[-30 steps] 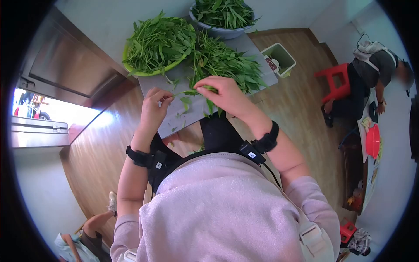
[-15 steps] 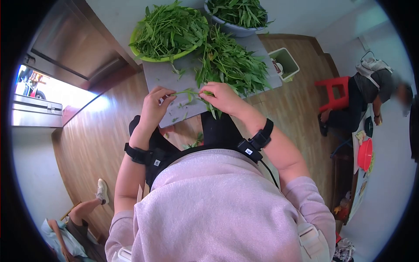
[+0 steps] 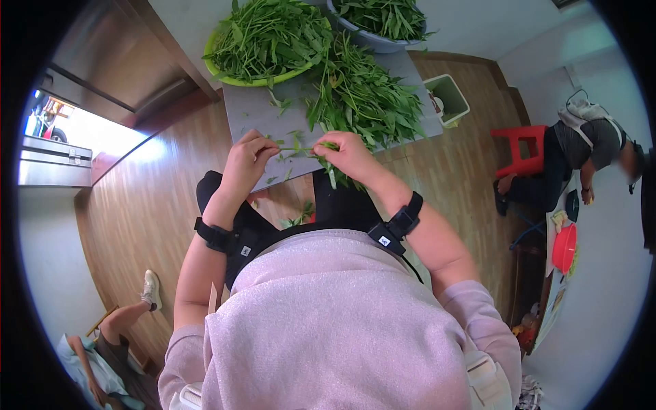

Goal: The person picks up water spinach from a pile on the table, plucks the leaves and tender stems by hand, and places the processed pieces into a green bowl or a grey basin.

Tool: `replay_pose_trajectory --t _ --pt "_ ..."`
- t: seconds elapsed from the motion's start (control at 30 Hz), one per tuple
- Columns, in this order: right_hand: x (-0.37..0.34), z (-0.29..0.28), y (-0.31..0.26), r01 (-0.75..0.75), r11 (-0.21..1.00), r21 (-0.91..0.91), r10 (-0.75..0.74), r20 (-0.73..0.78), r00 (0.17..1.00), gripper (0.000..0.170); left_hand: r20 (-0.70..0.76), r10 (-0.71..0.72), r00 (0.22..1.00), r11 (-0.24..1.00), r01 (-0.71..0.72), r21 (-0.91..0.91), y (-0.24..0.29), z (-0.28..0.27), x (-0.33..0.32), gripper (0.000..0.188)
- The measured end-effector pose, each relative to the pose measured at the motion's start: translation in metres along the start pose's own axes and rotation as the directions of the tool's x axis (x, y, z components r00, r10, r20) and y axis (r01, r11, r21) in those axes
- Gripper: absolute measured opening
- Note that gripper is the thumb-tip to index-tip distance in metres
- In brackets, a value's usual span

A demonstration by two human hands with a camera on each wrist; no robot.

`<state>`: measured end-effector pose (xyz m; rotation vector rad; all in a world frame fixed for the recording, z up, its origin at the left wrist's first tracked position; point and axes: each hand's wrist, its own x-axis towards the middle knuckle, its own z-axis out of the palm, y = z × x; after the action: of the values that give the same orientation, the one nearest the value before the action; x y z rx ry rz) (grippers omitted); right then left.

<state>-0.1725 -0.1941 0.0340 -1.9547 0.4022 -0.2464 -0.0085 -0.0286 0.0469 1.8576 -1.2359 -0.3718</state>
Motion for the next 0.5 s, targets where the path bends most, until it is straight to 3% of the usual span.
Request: replay_pose_trajectory --t 0.03,0.17,0.23,0.37,0.43,0.5 --pt "0.001 0.002 0.003 -0.055 0.993 0.101 0.062 -0.072 0.995 0.017 0.013 -0.011 1.0 1.0 0.012 -0.013 -0.001 0.0 0.0 0.009" --pt "0.002 0.0 0.015 -0.037 0.976 0.214 0.064 -0.123 0.99 0.018 0.02 -0.038 0.999 0.999 0.039 -0.025 -0.005 0.001 -0.001 0.008" --pt "0.0 -0.007 0.02 -0.209 0.91 0.359 0.216 0.022 0.976 0.016 0.026 -0.046 0.999 0.999 0.046 -0.02 -0.008 -0.002 -0.001 0.008" --pt "-0.002 -0.016 0.019 -0.178 0.931 0.32 0.201 -0.039 0.979 0.017 0.019 -0.045 0.999 0.999 0.045 -0.001 -0.013 -0.005 -0.002 0.008" --pt "0.0 -0.023 0.011 -0.203 0.892 0.404 0.255 -0.079 0.964 0.016 0.019 -0.04 0.999 0.999 0.04 0.009 -0.015 -0.004 -0.004 0.008" --pt "0.004 -0.024 0.006 -0.198 0.885 0.42 0.232 -0.03 0.972 0.016 0.021 -0.033 0.999 0.999 0.033 0.021 -0.017 -0.003 -0.005 0.009"
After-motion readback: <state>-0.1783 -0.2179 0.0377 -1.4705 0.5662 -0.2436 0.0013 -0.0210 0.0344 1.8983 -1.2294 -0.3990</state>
